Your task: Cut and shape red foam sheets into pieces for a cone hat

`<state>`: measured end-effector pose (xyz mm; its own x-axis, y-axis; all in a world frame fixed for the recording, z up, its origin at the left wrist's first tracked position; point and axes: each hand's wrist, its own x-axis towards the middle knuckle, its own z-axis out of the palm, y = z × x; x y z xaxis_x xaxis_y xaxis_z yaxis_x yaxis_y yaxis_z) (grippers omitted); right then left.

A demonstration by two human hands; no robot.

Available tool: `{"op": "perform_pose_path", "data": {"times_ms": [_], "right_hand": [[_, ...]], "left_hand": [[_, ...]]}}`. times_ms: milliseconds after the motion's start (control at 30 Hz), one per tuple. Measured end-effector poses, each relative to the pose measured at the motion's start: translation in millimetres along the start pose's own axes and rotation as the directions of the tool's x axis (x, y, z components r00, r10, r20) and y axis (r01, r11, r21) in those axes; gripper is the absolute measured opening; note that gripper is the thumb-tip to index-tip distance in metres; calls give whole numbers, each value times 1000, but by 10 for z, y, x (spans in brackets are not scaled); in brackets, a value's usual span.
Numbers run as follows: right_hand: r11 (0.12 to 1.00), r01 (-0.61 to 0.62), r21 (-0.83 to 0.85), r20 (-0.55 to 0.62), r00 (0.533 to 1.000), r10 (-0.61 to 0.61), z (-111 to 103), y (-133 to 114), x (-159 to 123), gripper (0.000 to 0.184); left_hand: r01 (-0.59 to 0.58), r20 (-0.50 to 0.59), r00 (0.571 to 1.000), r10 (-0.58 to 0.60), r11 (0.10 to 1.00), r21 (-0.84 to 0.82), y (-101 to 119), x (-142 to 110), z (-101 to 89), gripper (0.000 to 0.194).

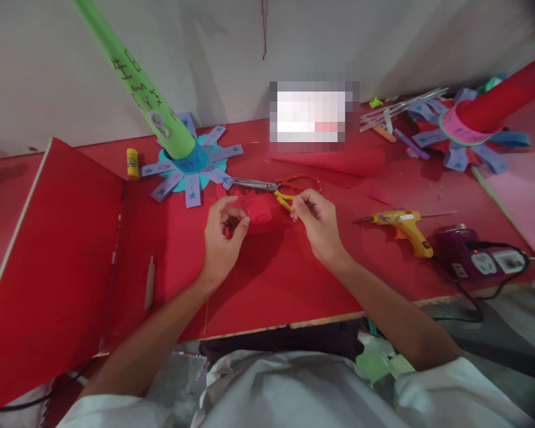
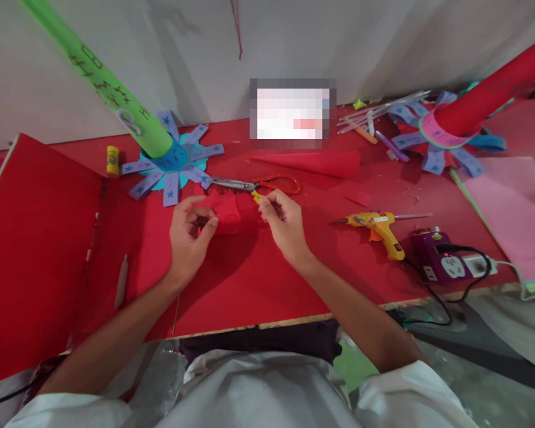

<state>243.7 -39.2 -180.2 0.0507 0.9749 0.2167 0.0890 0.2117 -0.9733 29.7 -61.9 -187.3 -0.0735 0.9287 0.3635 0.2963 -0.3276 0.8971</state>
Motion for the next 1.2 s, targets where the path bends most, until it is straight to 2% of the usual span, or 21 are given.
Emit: {"op": "perform_pose_path", "data": {"times_ms": [133,200,333,500,700,900,1200], "right_hand": [[998,23,-61,4,1000,-23,-2,-4,-21,60],[997,44,-63,15,999,-43,3,-16,-25,56],[999,43,-19,68,997,-42,25,-23,-6,33],[998,4,-65,205,979,9,72,-1,-25,40],[989,5,-147,215,976,27,84,7,-67,38],[985,32,-169,217,976,5,67,-6,-64,30],[978,60,-198,204,979,-19,77,-11,-74,31]], "left_hand": [[11,-10,1000,-11,1000,-24,-16,8,-2,42],[15,-4,1000,-16,1000,-26,-21,8,0,42],[11,1,1000,-11,999,-30,-22,8,6,41],[3,12,1000,-2,996,-84,-9,4,7,40],[-15,64,998,17,999,-37,13,-40,20,40],[-86,108,991,81,995,44,13,-78,17,38],[-116,106,988,112,993,29,25,-75,18,39]]}}
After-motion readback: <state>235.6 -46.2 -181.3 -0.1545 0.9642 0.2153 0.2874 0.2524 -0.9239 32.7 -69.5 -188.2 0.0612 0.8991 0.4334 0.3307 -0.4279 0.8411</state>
